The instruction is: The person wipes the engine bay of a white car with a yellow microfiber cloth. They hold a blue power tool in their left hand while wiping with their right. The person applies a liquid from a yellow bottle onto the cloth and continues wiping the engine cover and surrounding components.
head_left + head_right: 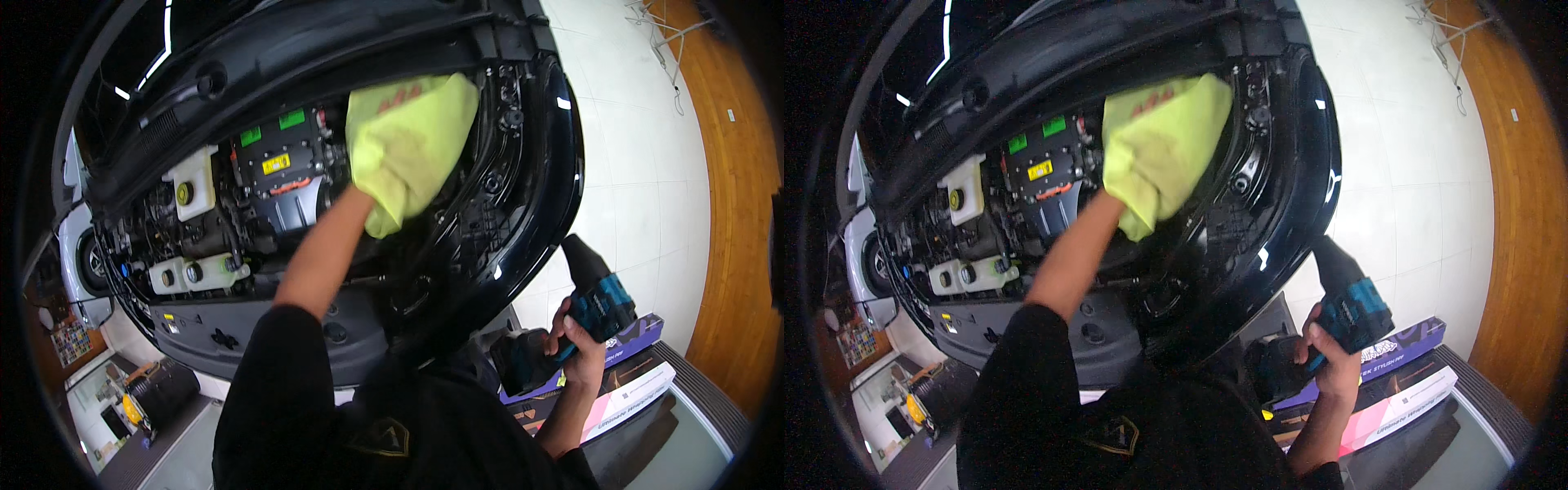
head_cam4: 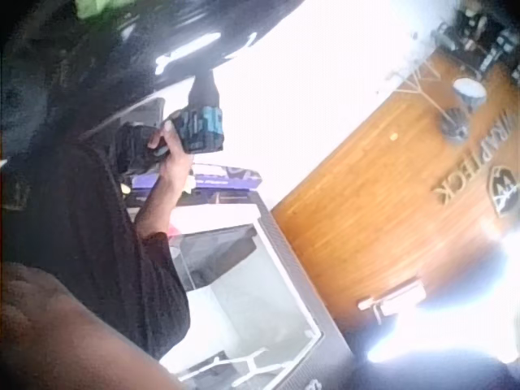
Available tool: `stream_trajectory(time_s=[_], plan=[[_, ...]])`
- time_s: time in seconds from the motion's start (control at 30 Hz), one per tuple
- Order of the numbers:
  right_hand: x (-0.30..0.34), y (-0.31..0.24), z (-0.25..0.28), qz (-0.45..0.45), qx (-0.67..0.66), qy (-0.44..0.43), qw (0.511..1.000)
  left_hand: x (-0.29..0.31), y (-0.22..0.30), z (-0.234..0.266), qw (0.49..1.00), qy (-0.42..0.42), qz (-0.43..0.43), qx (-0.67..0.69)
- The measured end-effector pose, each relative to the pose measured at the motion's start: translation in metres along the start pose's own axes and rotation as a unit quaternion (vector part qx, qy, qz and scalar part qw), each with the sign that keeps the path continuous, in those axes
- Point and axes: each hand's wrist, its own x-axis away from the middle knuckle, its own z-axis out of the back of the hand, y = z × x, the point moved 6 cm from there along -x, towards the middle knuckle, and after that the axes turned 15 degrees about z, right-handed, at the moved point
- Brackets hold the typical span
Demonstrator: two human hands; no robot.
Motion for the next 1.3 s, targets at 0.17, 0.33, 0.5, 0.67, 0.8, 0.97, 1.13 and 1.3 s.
stream_trajectory(time_s=[0.17, 0.33, 0.5, 0.67, 0.8, 0.97, 1.13, 1.3], plan=[[0.008, -0.021, -0.009, 0.046, 0.004, -0.045, 0.998, -0.059, 0.003, -0.004, 0.995, -0.003, 0.037, 0.089], [0.019, -0.020, -0.004, 0.026, 0.019, -0.038, 0.999, -0.014, 0.055, -0.051, 0.873, -0.123, 0.132, 0.454], [0.020, -0.011, -0.014, 0.024, -0.005, -0.028, 0.999, 0.004, 0.028, -0.031, 0.970, 0.099, 0.013, 0.224], [0.027, -0.016, -0.023, 0.017, -0.029, -0.039, 0.999, -0.023, -0.041, -0.013, 0.982, 0.016, 0.138, 0.130], [0.029, -0.019, -0.014, 0.039, -0.006, -0.023, 0.999, -0.036, -0.076, -0.012, 0.976, 0.045, 0.208, 0.053], [0.041, -0.024, -0.007, 0.048, -0.010, 0.005, 0.999, -0.021, -0.072, -0.045, 0.942, -0.118, 0.254, 0.188], [0.050, -0.028, -0.020, 0.070, 0.001, -0.005, 0.998, 0.073, -0.024, 0.016, 0.973, 0.020, 0.187, 0.132], [0.078, -0.026, -0.041, 0.070, 0.017, -0.073, 0.995, 0.092, -0.014, 0.141, 0.922, -0.255, -0.085, 0.278]])
